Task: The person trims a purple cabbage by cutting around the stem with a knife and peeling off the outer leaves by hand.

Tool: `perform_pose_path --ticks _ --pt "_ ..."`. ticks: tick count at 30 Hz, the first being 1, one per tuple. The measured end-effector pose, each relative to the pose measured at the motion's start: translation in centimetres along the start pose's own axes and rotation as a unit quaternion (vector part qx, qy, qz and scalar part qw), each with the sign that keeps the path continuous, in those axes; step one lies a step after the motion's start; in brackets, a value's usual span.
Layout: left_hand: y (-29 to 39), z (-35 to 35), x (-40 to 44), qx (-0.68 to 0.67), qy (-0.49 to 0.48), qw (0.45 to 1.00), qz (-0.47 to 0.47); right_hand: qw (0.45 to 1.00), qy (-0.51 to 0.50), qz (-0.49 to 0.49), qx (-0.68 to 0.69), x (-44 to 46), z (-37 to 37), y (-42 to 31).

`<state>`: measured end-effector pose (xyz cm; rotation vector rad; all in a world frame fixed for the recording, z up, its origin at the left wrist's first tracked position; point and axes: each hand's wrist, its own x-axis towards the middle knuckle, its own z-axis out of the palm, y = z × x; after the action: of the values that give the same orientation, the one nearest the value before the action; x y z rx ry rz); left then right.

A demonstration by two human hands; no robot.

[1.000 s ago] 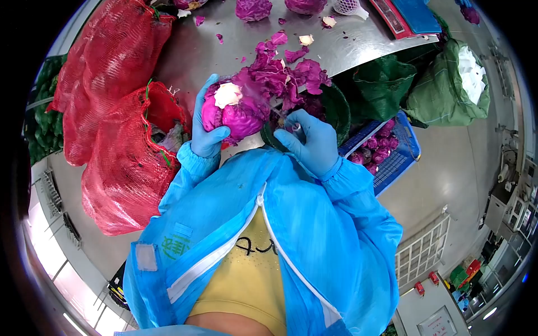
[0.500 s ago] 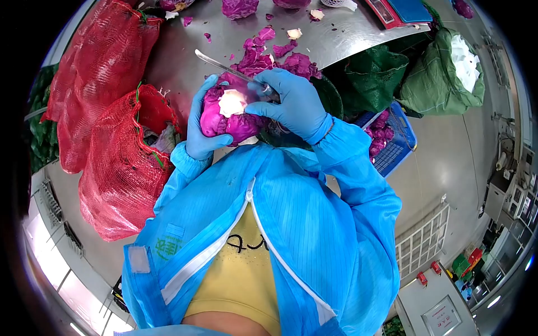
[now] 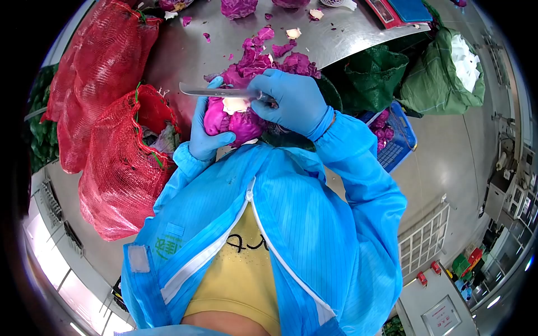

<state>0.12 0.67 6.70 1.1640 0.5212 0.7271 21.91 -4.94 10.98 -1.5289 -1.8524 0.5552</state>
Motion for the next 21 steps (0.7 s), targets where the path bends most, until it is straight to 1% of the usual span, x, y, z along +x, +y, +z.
perform_pose_path --ticks 1,3,5,6,7,8,10,12,13,14,15,16,17,19,20,21 --pt "0.0 0.0 0.0 0.026 0.000 1.000 0.004 1.000 -0.001 0.000 0.000 0.1 0.1 -0.1" --pt "-0.3 -0.1 0.0 0.051 0.001 0.999 0.006 0.999 0.039 -0.026 -0.004 0.2 0.4 -0.2" --pt "-1.1 -0.2 -0.1 -0.018 0.013 0.999 -0.037 0.999 0.042 -0.027 0.016 0.1 0.8 0.3" --pt "-1.3 -0.1 -0.2 -0.018 0.013 0.999 -0.037 0.998 0.046 -0.028 0.036 0.1 1.0 0.6" --pt "-1.4 0.0 -0.3 -0.052 0.026 0.997 -0.054 0.998 0.046 -0.028 0.035 0.2 0.9 0.7" --pt "-1.5 0.2 -0.4 -0.087 0.038 0.993 -0.071 0.998 0.030 -0.013 0.051 0.2 0.8 0.8" --pt "-1.5 0.4 -0.6 -0.111 0.041 0.989 -0.092 0.998 0.015 0.006 0.065 0.1 0.5 1.2" --pt "-1.4 0.4 -0.7 -0.132 0.044 0.984 -0.112 0.993 -0.027 -0.035 0.111 0.4 0.3 1.8" --pt "-1.4 0.4 -0.7 -0.145 0.034 0.982 -0.114 0.993 -0.026 -0.033 0.111 0.6 0.2 2.1" --pt "-1.4 0.4 -0.7 -0.158 0.024 0.980 -0.116 0.984 -0.054 -0.034 0.165 0.7 0.0 2.2" --pt "-1.3 0.4 -0.8 -0.158 0.022 0.980 -0.118 0.972 -0.082 -0.036 0.219 0.8 -0.2 2.3" --pt "-1.3 0.5 -0.8 -0.154 0.019 0.980 -0.126 0.966 -0.112 -0.027 0.232 1.0 -0.5 2.4" --pt "-1.2 0.5 -0.8 -0.151 0.015 0.979 -0.135 0.966 -0.110 -0.025 0.232 1.1 -0.7 2.6" --pt "-0.8 0.6 -0.8 -0.149 -0.004 0.979 -0.140 0.946 -0.201 -0.022 0.254 1.4 -1.0 3.1" --pt "-0.6 0.6 -0.7 -0.148 -0.022 0.978 -0.144 0.936 -0.220 -0.024 0.274 1.5 -1.2 3.2" --pt "-0.4 0.7 -0.7 -0.148 -0.023 0.978 -0.145 0.936 -0.219 -0.023 0.274 1.6 -1.3 3.5"
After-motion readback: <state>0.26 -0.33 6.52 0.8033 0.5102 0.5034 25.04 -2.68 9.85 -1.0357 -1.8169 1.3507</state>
